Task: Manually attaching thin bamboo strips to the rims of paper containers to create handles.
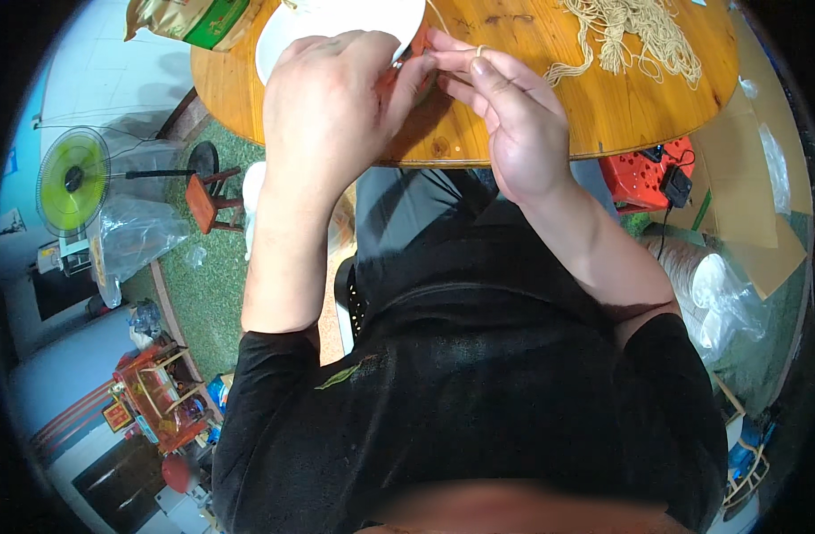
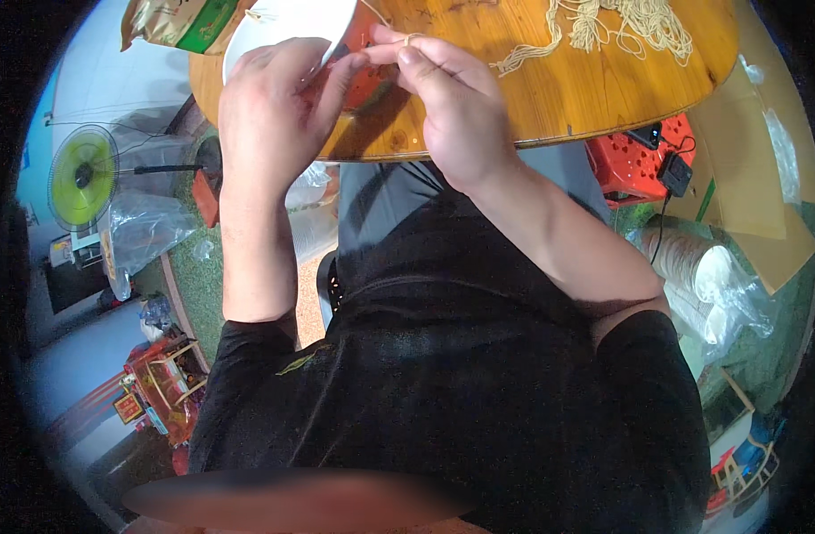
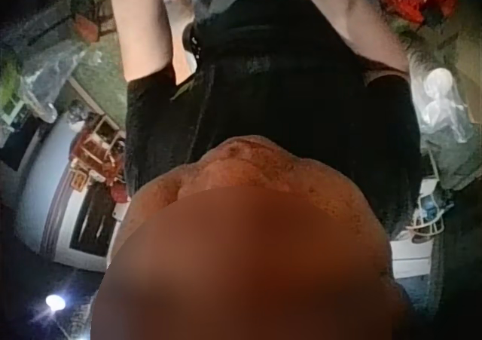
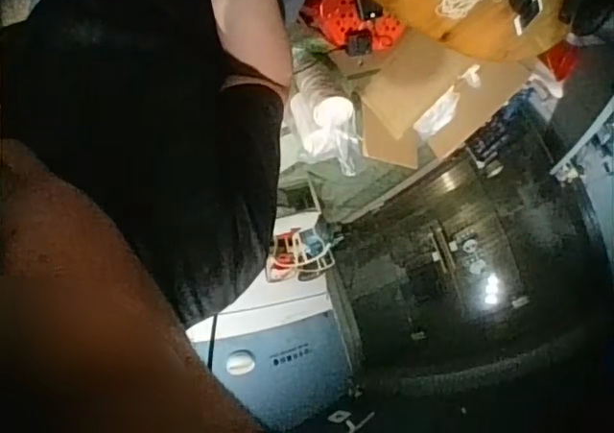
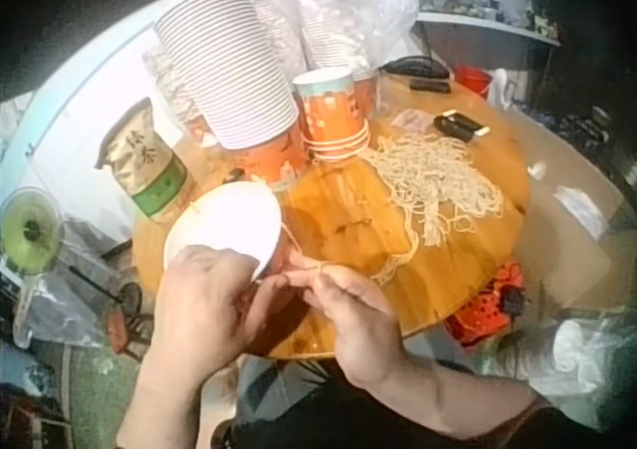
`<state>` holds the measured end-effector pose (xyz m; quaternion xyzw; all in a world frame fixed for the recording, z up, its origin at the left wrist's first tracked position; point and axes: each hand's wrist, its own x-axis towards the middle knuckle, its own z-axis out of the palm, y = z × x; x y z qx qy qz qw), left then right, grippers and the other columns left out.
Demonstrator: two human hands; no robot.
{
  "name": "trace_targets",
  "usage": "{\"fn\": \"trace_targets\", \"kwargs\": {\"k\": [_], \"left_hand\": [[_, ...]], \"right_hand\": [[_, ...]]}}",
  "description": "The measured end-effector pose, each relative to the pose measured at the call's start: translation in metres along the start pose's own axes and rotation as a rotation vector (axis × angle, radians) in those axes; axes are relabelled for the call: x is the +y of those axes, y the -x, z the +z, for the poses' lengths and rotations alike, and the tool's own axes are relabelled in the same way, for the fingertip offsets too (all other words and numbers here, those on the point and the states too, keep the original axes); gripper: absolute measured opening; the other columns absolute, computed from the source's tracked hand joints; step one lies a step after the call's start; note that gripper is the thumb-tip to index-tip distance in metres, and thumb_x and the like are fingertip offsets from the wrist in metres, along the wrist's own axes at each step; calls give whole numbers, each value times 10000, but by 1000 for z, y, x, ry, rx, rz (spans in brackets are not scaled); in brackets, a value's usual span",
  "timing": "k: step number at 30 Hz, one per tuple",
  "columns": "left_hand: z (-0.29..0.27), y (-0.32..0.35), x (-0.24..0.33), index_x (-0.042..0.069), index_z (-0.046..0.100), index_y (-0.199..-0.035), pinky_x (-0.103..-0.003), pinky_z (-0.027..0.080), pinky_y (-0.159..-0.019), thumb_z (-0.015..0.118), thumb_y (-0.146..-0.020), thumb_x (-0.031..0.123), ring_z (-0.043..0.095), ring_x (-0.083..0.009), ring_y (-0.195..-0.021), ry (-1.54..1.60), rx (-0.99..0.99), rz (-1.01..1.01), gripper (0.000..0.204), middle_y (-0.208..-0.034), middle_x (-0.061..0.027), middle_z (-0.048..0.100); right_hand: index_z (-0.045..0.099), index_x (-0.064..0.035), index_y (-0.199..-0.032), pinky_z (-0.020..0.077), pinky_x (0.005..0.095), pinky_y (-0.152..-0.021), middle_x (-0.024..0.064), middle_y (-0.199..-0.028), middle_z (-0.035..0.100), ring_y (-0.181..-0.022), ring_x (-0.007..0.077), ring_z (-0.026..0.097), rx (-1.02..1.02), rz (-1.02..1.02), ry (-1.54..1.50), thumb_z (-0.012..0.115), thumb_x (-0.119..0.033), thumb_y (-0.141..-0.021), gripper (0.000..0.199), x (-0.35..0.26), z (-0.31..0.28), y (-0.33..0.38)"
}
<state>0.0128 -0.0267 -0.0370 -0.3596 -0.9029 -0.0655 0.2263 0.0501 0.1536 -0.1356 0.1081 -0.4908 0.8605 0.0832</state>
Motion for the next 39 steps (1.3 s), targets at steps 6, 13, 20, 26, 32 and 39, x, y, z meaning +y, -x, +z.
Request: {"fn": "trace_targets", "kwargs": {"k": [6,13,20,26,32,39], "left_hand": [[-3,3,-6,58,766,-1068,-466,583,-851,910,-865,254,736,-381,-971,115,-99,-110,317,-1005,-142,778],[-8,-1,-13,46,737,-1237,-456,574,-928,1045,-644,411,732,-366,-1065,110,361,186,762,-1141,-123,783],[2,39,34,33,764,-995,-386,586,-752,1006,-743,76,746,-272,-893,367,336,172,351,-978,-96,774],[26,41,58,-35,720,-1304,-297,615,-854,868,-948,59,744,-168,-970,838,178,-206,397,-1155,-107,779],[47,39,72,-10,776,-1189,-243,563,-678,867,-967,110,707,-96,-761,1227,192,-454,268,-935,-57,766],[45,47,63,-5,731,-1009,-278,551,-638,783,-1021,86,692,-120,-710,1158,139,-459,105,-865,-65,725]], "right_hand": [[710,68,-1336,438,475,-1233,261,-1522,643,-1426,310,609,4,14,40,478,-268,-1178,438,-2,-3,-1],[671,53,-1400,438,461,-1203,229,-1567,613,-1430,305,590,56,76,-72,473,-296,-1175,460,-21,-3,1],[581,41,-1531,389,456,-1244,225,-1640,542,-1523,303,499,19,185,-401,455,-337,-1184,528,-38,4,12],[561,34,-1554,376,456,-1268,207,-1700,478,-1528,279,500,-59,146,-353,413,-306,-1199,513,-32,2,17],[532,59,-1572,411,433,-1267,187,-1721,456,-1525,261,512,-83,166,-290,396,-275,-1199,519,-31,9,25],[576,38,-1508,560,303,-972,144,-1300,720,-1137,137,696,-80,249,-188,566,-189,-1168,409,-35,-4,32]]}}
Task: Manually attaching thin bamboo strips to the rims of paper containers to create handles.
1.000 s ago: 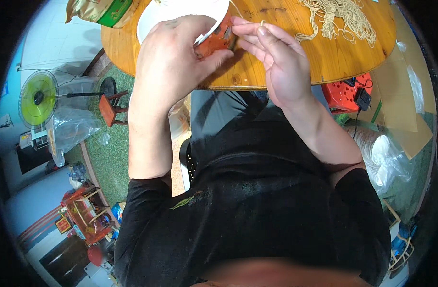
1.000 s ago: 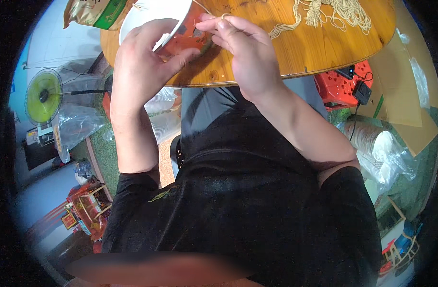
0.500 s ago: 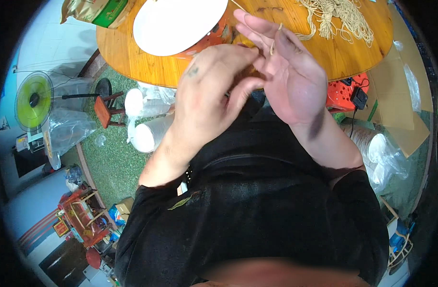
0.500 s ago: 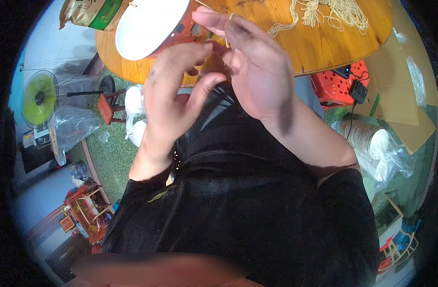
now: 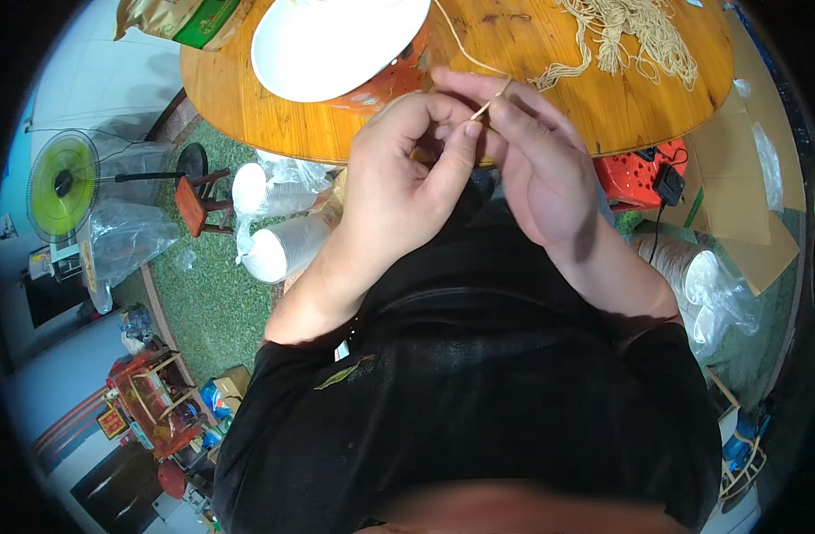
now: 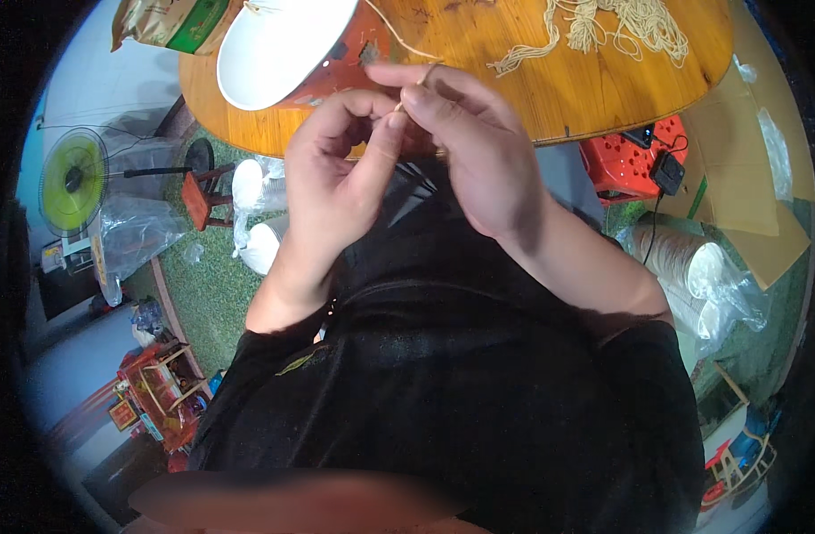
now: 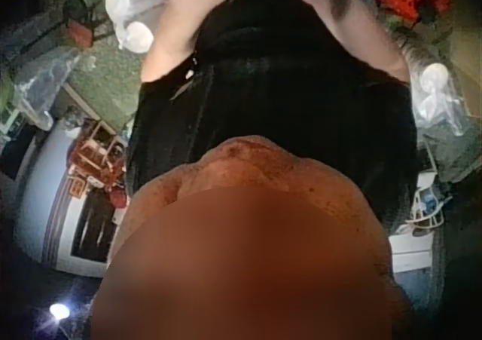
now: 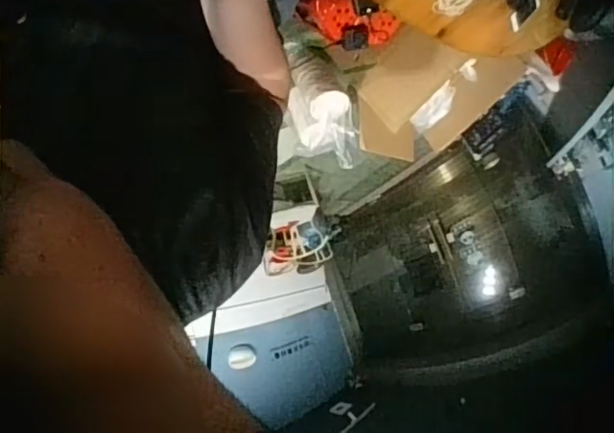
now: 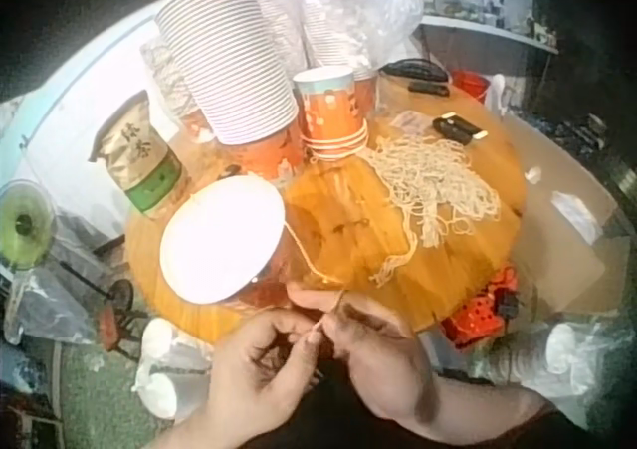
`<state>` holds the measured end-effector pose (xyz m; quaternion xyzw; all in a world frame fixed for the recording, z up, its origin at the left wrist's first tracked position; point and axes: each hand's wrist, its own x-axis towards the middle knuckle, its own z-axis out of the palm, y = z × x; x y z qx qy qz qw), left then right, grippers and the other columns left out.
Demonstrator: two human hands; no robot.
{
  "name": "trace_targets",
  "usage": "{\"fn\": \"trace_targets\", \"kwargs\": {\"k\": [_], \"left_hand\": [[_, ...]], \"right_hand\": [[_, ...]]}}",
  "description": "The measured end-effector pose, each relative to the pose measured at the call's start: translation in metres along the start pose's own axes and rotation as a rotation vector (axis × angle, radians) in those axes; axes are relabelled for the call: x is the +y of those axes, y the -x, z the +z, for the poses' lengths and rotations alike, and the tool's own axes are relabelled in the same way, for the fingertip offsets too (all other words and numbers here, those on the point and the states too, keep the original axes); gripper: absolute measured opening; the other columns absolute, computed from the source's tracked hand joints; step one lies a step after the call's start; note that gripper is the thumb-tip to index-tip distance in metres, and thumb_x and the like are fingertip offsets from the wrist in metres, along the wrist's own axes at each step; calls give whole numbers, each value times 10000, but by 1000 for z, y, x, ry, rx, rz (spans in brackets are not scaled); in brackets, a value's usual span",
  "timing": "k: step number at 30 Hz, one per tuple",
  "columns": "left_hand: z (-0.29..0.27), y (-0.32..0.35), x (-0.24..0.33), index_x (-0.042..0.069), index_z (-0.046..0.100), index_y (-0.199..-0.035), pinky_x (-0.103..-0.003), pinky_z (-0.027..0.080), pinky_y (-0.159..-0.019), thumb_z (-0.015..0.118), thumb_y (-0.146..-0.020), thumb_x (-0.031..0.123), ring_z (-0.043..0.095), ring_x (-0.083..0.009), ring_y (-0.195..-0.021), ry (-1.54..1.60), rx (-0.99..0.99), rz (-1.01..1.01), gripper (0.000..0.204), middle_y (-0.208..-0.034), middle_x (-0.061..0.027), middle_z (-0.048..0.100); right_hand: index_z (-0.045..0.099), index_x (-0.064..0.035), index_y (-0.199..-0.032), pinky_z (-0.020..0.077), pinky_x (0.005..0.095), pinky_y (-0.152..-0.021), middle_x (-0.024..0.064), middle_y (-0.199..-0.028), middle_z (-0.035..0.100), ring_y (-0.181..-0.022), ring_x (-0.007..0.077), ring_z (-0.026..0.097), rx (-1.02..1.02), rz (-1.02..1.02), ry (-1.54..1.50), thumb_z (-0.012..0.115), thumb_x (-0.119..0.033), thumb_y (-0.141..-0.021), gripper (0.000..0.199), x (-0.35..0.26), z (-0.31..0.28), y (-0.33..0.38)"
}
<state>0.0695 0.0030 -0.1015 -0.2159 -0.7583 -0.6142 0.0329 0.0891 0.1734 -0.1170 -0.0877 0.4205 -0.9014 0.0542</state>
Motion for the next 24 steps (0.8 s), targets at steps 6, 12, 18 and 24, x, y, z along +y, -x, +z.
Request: {"fn": "trace_targets", "kwargs": {"k": [6,12,18,24], "left_hand": [[-23,-1,17,14,699,-1014,-415,570,-686,758,-970,43,707,-360,-796,-481,-127,172,79,-892,-150,674],[-27,-1,24,13,663,-1030,-468,576,-724,749,-955,28,720,-400,-864,-631,-159,231,116,-941,-163,688],[-29,5,20,17,659,-1026,-474,577,-721,752,-945,25,723,-400,-859,-609,-172,175,124,-950,-159,693],[-33,5,23,31,688,-974,-444,575,-686,785,-927,50,730,-364,-797,-608,-142,156,109,-895,-153,697]], "right_hand": [[636,24,-1289,592,251,-747,161,-1402,662,-954,116,732,180,-601,681,793,112,-917,413,2,-7,18],[809,-54,-1151,614,294,-735,90,-1036,809,-841,201,774,27,-495,939,839,-26,-900,254,3,0,3],[817,-40,-1032,590,345,-704,97,-916,779,-787,237,747,52,-372,1030,819,-47,-913,120,-2,-1,2],[769,-46,-945,567,336,-671,82,-869,740,-748,240,722,1,-557,1111,795,-32,-921,38,-1,0,-3]]}}
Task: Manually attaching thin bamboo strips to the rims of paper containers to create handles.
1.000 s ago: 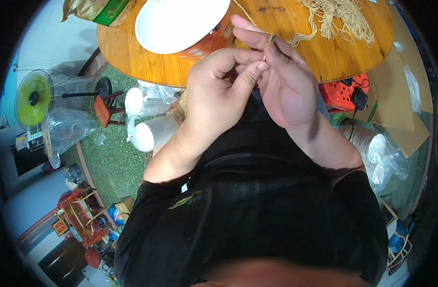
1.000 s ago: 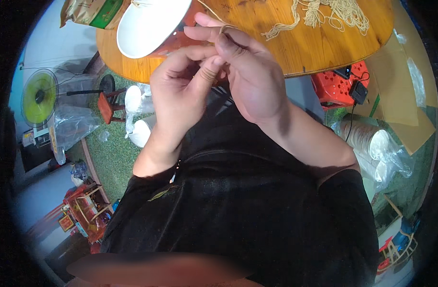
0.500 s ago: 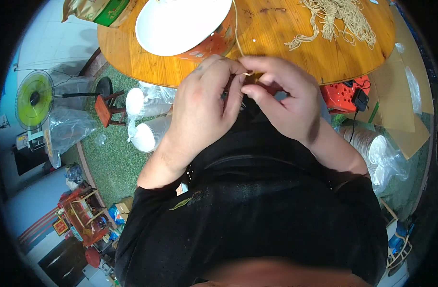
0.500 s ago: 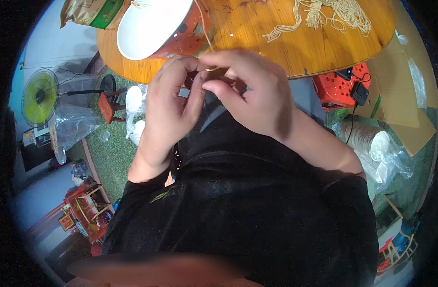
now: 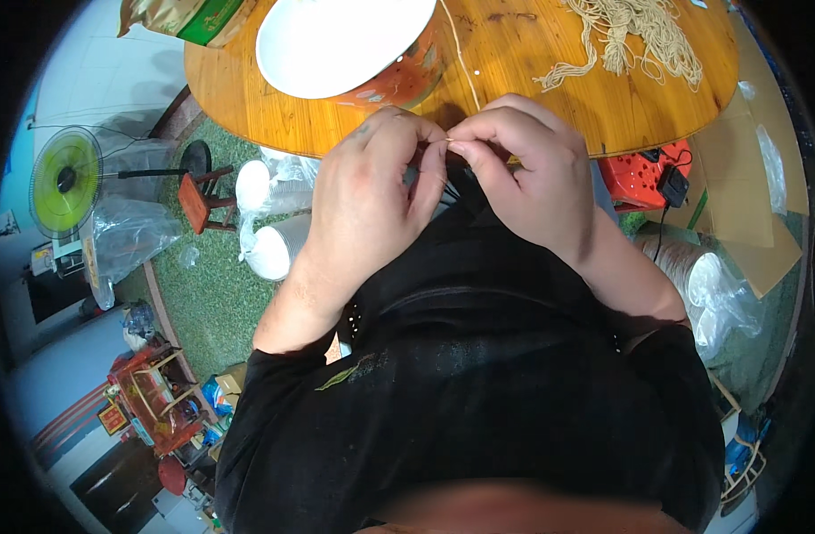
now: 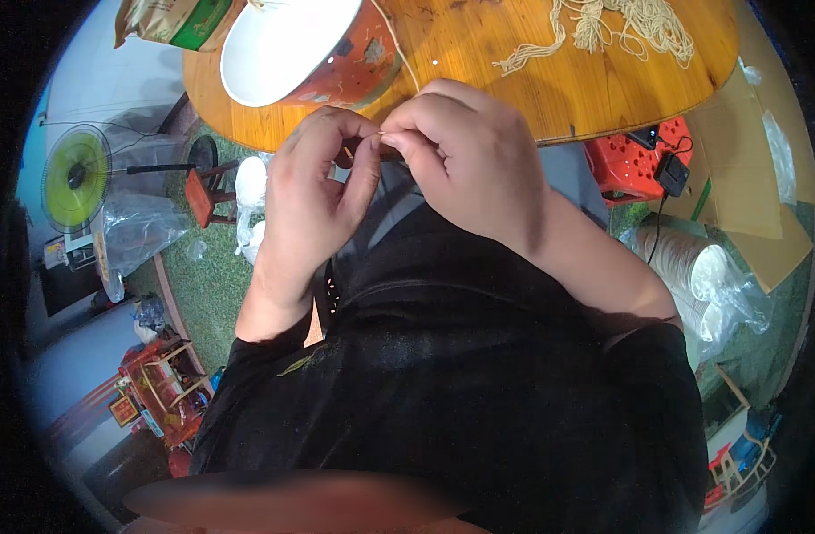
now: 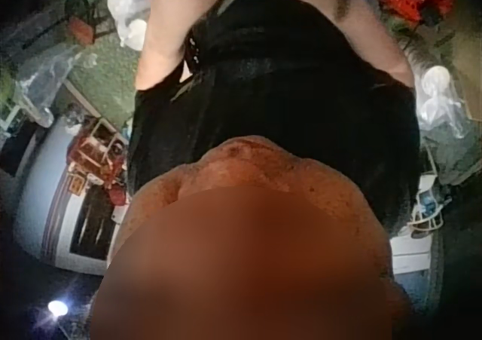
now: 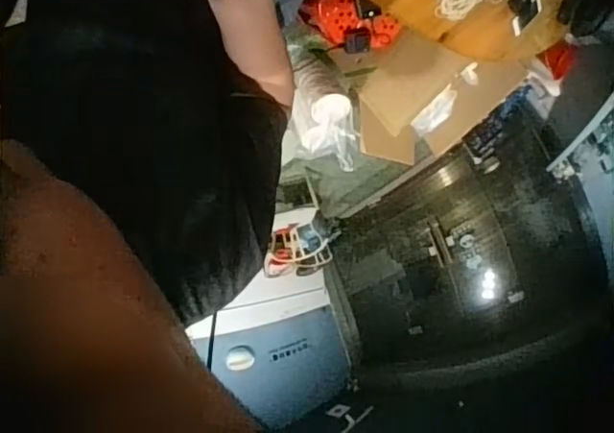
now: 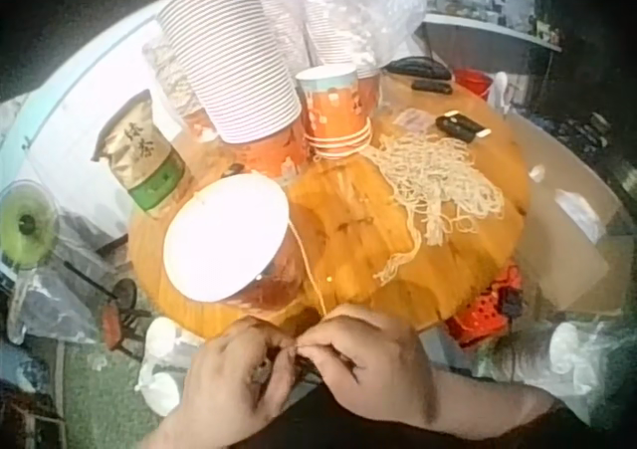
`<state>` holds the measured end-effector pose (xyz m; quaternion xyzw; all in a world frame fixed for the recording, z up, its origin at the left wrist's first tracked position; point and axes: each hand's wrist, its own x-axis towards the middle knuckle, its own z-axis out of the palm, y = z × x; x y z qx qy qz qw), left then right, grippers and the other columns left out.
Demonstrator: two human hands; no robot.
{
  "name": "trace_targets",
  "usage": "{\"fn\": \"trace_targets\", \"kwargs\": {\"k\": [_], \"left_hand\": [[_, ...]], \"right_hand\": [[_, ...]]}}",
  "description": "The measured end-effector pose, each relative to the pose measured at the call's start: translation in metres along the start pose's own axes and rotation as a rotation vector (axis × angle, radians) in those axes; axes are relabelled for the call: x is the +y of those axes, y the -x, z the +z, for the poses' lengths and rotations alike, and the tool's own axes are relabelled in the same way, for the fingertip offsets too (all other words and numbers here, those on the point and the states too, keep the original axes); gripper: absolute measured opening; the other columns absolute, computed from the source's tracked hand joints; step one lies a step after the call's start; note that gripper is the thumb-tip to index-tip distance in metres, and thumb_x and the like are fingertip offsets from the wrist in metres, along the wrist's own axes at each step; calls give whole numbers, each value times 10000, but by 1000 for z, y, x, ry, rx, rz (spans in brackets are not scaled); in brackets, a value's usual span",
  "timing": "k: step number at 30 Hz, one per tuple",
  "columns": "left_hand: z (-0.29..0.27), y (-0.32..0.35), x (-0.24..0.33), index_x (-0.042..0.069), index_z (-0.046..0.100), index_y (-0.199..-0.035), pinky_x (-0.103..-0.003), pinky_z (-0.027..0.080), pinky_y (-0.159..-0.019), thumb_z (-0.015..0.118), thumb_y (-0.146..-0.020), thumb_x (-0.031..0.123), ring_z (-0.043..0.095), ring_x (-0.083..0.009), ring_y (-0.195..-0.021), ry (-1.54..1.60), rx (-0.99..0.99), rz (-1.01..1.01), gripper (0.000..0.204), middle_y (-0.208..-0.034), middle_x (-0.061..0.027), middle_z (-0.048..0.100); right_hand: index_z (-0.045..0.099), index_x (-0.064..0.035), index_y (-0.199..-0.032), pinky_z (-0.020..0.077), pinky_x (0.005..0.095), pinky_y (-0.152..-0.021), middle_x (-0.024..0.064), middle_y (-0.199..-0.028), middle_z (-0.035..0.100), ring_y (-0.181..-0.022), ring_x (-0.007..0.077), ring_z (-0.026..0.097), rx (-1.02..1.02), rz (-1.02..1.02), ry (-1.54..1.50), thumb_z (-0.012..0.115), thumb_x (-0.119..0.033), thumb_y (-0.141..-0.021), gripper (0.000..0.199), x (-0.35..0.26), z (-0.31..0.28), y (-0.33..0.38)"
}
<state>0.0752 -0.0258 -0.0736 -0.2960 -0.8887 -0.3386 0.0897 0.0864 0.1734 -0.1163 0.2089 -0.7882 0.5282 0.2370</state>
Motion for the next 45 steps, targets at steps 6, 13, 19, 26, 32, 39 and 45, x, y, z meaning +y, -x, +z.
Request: {"fn": "trace_targets", "kwargs": {"k": [6,13,19,26,32,39,45], "left_hand": [[-15,-6,-4,22,723,-962,-384,576,-672,786,-880,9,732,-303,-770,-4,182,154,105,-905,-139,726],[-64,-65,-27,19,748,-1029,-325,570,-706,745,-964,26,714,-206,-767,-116,255,386,66,-928,-89,753],[-80,-90,23,-45,765,-1118,-310,593,-735,699,-1047,24,735,-174,-825,-162,-141,-20,119,-951,-114,763],[-80,-99,21,-67,756,-1152,-303,629,-794,677,-1069,15,771,-152,-888,94,-383,-386,141,-959,-105,790],[-82,-100,12,-86,745,-1163,-306,644,-820,654,-1082,-16,785,-162,-920,213,-423,-427,141,-976,-111,801],[-84,-104,3,-100,746,-1159,-309,646,-847,682,-1069,-12,784,-164,-943,319,-501,-390,141,-991,-116,806],[-83,-101,-45,-11,721,-1249,-293,636,-894,625,-1121,84,725,-102,-958,255,-574,-105,186,-1116,-52,769]], "right_hand": [[730,-53,-905,526,287,-603,40,-810,682,-657,151,662,109,14,-42,808,-26,-908,82,-2,2,-10],[731,-24,-910,509,253,-560,37,-783,679,-613,117,655,295,-54,-100,836,-4,-912,107,15,34,-29],[731,-12,-938,570,271,-595,64,-827,718,-646,132,703,364,14,-150,855,-14,-909,127,24,52,-30],[734,-14,-940,601,308,-636,92,-853,745,-695,183,744,391,10,-204,868,-20,-892,142,24,59,-33],[739,-18,-932,593,321,-632,93,-840,745,-687,193,737,410,-10,-157,879,-47,-891,149,23,60,-35],[760,-32,-899,557,327,-592,82,-800,730,-659,189,718,415,19,-141,897,-79,-885,146,24,61,-35],[767,-38,-882,534,332,-565,74,-764,719,-624,190,700,415,8,-104,899,-90,-883,141,16,62,-36]]}}
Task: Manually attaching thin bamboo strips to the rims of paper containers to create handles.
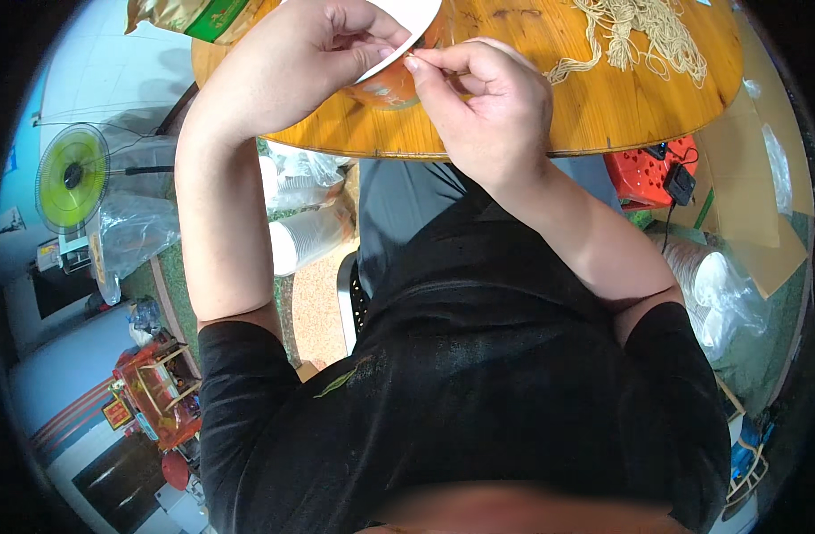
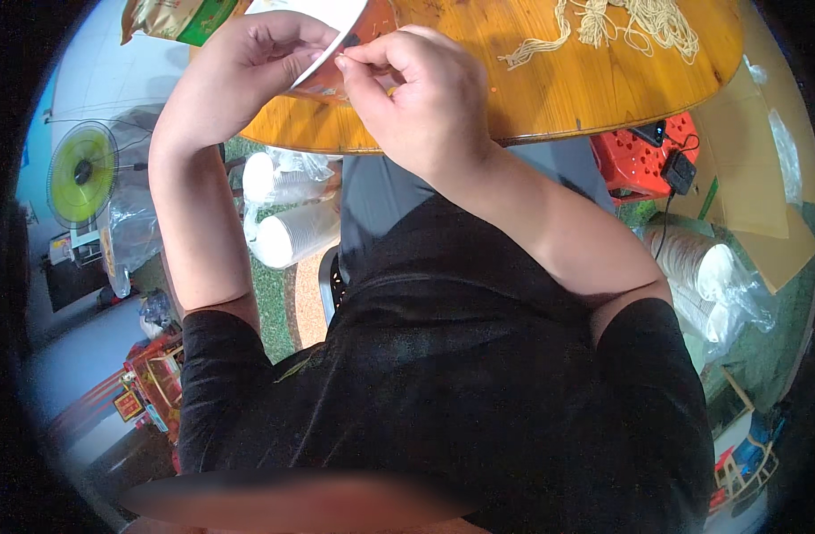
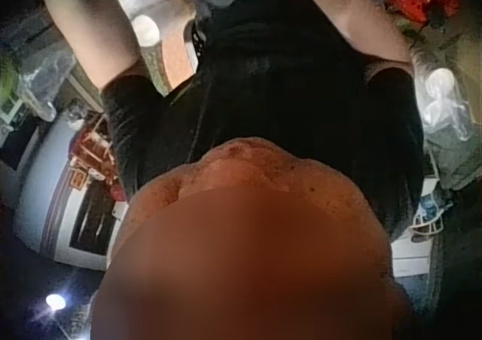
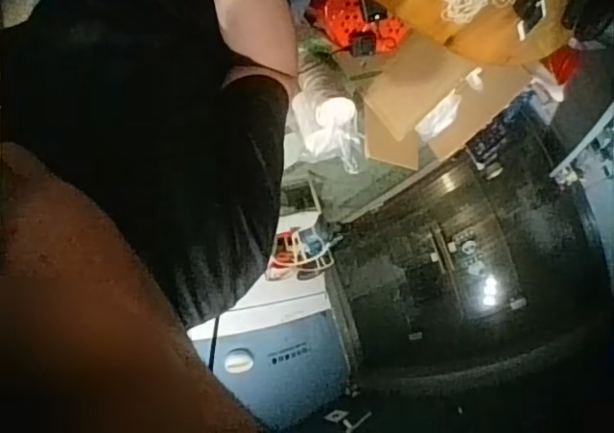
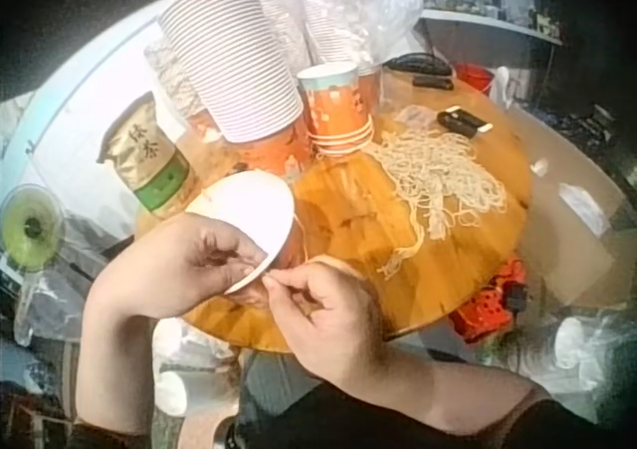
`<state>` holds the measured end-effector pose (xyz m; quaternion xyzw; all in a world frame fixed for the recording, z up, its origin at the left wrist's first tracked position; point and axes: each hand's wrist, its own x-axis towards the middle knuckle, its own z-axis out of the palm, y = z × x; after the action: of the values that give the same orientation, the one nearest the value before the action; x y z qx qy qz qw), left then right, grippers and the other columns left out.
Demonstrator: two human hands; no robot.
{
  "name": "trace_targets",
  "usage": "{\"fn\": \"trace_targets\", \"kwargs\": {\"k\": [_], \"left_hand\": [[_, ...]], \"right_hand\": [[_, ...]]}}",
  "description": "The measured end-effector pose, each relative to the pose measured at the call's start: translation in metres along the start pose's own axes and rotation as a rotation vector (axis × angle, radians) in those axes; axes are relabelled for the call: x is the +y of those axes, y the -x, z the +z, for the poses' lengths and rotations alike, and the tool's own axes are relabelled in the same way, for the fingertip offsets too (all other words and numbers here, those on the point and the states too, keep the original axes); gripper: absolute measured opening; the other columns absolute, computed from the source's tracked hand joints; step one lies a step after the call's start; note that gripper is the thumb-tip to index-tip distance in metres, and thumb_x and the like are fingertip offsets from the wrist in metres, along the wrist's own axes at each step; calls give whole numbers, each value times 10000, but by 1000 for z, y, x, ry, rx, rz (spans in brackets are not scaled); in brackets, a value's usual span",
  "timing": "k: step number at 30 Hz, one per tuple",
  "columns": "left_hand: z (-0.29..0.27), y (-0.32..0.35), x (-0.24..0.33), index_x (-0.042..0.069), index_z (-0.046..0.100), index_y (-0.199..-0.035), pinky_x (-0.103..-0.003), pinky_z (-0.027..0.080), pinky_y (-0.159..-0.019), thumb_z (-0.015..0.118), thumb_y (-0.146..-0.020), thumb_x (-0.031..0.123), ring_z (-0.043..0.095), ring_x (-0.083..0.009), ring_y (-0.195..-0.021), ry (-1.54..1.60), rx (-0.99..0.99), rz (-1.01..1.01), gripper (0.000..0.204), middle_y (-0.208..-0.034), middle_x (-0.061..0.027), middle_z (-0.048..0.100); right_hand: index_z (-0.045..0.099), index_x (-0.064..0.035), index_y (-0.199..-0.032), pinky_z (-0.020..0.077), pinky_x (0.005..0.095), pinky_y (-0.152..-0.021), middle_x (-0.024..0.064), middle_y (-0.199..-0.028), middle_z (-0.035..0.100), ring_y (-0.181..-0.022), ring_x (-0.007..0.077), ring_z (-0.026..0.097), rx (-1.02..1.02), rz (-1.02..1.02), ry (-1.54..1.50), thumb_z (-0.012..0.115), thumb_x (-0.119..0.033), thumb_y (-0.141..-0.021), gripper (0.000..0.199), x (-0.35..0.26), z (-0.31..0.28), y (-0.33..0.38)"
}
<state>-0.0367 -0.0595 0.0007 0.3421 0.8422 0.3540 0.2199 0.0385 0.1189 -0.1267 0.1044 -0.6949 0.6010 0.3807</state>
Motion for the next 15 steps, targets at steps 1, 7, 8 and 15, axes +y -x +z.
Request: {"fn": "trace_targets", "kwargs": {"k": [1,7,8,15], "left_hand": [[-1,2,2,-11,721,-1249,-293,636,-894,625,-1121,84,725,-102,-958,0,2,-1,186,-1116,-52,769],[6,-5,44,-73,758,-1064,-286,623,-834,692,-1045,-16,755,-132,-894,94,38,-272,89,-948,-91,795],[7,-4,47,-63,749,-1045,-283,607,-807,689,-1045,-2,735,-121,-865,-27,48,-261,86,-920,-81,781],[12,0,44,-41,712,-1012,-280,534,-700,665,-1056,58,646,-102,-758,-76,133,-210,118,-819,-38,708]], "right_hand": [[767,-38,-882,534,332,-565,74,-764,719,-624,190,700,-1,-1,-1,899,-90,-883,141,0,0,0],[769,-39,-872,535,339,-565,80,-749,716,-620,203,701,4,-3,26,909,-101,-870,154,1,-2,-1],[769,-34,-889,551,330,-581,85,-770,727,-640,197,716,-4,-1,33,904,-91,-878,148,1,-2,-1],[737,24,-1062,635,261,-761,86,-921,769,-806,180,787,-49,107,-280,833,7,-953,147,7,-8,-4]]}}
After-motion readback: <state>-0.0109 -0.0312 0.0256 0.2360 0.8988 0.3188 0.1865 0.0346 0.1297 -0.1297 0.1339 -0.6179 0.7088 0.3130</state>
